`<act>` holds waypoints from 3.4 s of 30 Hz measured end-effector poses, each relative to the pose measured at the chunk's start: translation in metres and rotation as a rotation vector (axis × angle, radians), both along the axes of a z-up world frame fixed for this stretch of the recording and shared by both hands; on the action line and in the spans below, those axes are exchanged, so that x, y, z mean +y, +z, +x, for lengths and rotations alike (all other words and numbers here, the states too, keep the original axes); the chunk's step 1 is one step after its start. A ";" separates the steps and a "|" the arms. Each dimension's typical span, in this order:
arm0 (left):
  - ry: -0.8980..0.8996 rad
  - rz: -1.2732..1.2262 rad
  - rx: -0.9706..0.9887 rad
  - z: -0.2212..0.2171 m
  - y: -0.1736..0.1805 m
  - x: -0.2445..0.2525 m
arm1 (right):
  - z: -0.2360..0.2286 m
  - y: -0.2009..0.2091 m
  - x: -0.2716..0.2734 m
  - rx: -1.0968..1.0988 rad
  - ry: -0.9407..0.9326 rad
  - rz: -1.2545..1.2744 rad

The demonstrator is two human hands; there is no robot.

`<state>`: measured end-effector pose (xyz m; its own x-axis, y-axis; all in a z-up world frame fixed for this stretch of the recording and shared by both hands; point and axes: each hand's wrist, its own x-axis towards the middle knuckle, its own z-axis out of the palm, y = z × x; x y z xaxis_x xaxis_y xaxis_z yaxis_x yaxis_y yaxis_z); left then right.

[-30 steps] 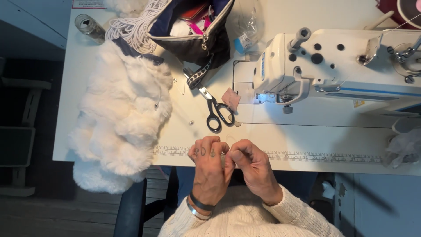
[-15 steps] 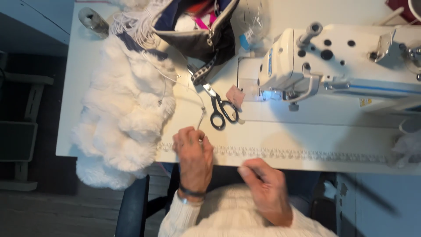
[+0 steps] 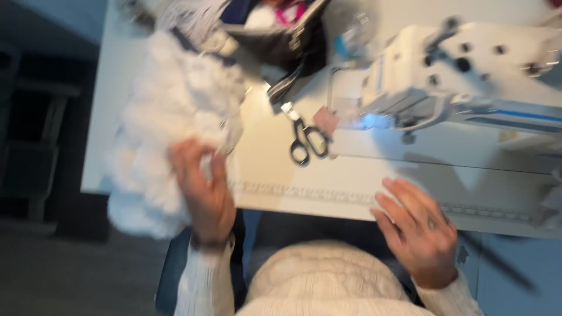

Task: The recorder is sewing together pieces of white fur-like material and threading a cord through it.

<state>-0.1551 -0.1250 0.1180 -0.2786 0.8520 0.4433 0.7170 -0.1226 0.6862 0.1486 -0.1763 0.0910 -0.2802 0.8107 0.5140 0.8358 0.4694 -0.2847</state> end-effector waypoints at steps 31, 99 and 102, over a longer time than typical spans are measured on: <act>-0.287 0.048 -0.790 -0.046 0.005 0.006 | 0.019 -0.028 -0.035 0.201 0.581 -0.551; -0.254 -0.071 -0.014 -0.021 0.041 0.003 | -0.082 -0.001 0.013 0.342 1.383 -0.382; -0.384 -0.090 -0.078 0.003 0.029 0.021 | -0.058 0.016 0.026 0.505 0.903 -0.234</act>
